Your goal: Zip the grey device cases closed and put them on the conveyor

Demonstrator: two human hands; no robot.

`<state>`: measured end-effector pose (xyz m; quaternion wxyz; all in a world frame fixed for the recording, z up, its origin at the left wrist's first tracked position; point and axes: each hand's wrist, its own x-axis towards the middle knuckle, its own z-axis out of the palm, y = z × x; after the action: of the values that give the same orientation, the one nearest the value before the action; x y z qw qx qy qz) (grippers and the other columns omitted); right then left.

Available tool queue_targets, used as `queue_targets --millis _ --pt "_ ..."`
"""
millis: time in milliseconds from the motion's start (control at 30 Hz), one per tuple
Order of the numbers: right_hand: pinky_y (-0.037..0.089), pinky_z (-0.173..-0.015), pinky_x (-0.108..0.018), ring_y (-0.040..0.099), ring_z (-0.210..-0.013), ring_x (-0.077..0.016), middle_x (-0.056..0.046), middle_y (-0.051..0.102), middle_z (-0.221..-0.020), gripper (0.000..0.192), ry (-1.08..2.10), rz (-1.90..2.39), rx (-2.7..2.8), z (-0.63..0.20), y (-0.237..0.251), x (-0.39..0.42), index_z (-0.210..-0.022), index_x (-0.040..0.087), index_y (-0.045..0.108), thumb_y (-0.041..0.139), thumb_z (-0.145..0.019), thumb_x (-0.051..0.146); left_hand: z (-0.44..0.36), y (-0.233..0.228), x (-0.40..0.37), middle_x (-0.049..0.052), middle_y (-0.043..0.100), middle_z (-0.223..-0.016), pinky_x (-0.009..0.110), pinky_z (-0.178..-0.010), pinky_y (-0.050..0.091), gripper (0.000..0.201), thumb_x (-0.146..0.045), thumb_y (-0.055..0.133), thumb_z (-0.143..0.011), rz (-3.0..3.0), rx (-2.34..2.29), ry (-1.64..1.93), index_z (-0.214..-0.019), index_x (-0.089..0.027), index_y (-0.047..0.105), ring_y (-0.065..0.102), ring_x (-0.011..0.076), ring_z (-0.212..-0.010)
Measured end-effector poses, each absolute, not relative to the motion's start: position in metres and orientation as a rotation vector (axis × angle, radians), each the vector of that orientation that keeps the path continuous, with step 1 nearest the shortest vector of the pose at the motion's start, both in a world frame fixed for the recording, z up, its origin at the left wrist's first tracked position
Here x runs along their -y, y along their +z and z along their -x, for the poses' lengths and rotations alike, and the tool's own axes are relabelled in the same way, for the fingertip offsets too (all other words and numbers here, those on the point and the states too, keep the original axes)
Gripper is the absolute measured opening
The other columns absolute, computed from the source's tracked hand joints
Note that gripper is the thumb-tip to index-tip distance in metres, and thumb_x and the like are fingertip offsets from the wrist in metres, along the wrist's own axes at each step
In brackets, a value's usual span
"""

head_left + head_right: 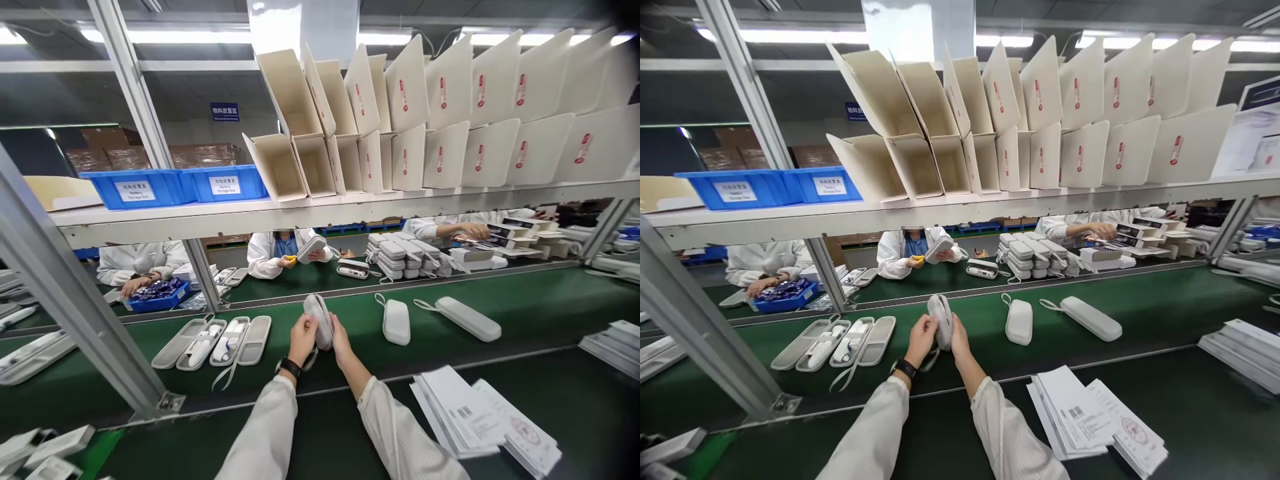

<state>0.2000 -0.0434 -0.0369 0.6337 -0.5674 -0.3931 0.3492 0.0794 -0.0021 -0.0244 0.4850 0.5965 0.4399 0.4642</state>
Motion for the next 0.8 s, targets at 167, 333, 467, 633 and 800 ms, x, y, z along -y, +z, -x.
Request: queue_targets --millis 167,333,467,633,800 --pt "0.033 -0.118 -0.044 0.053 -0.133 -0.0273 -0.007 0.064 -0.137 0.062 0.761 1.221 1.223 -0.172 -0.011 0.111 -0.129 0.023 0.069 0.035 -0.097 0.064 -0.051 -0.009 0.062 0.013 0.073 -0.101 0.033 -0.075 0.059 0.051 -0.063 0.064 -0.084 -1.14 -1.003 1.148 -0.105 -0.016 0.062 0.072 0.0212 -0.086" --pt "0.037 -0.115 -0.047 0.054 -0.131 -0.0264 -0.008 0.067 -0.132 0.052 0.745 1.046 1.605 -0.159 0.018 0.172 -0.124 0.025 0.071 0.032 -0.103 0.053 0.002 0.003 0.122 0.018 0.072 -0.114 0.036 -0.077 0.06 0.059 -0.05 0.08 -0.075 -1.008 -0.98 1.168 -0.118 -0.014 0.062 0.071 0.0281 -0.098" --pt "0.052 -0.085 -0.037 0.066 -0.095 -0.0237 -0.011 0.072 -0.103 0.038 0.66 1.091 1.39 -0.17 0.048 0.198 -0.108 0.019 0.067 0.047 -0.099 0.05 0.043 0.012 0.163 0.011 0.071 -0.114 0.035 -0.089 0.057 0.059 -0.043 0.083 -0.073 -1.286 -1.001 1.381 -0.121 -0.017 0.059 0.068 0.0262 -0.105" --pt "0.042 -0.067 -0.028 0.055 -0.071 -0.016 -0.003 0.063 -0.081 0.028 0.564 1.143 1.688 -0.163 0.09 0.229 -0.098 0.02 0.06 0.046 -0.101 0.044 0.069 0.025 0.202 0.012 0.068 -0.123 0.045 -0.098 0.055 0.055 -0.035 0.078 -0.079 -1.986 -1.057 1.548 -0.128 -0.02 0.059 0.066 0.0308 -0.112" --pt "0.036 -0.065 -0.026 0.051 -0.066 -0.0134 0.002 0.056 -0.073 0.032 0.653 1.073 1.878 -0.147 0.104 0.246 -0.092 0.021 0.052 0.033 -0.106 0.043 0.073 0.029 0.214 0.011 0.068 -0.125 0.046 -0.101 0.055 0.058 -0.03 0.076 -0.08 -2.185 -0.928 1.5 -0.133 -0.022 0.057 0.067 0.0309 -0.113"
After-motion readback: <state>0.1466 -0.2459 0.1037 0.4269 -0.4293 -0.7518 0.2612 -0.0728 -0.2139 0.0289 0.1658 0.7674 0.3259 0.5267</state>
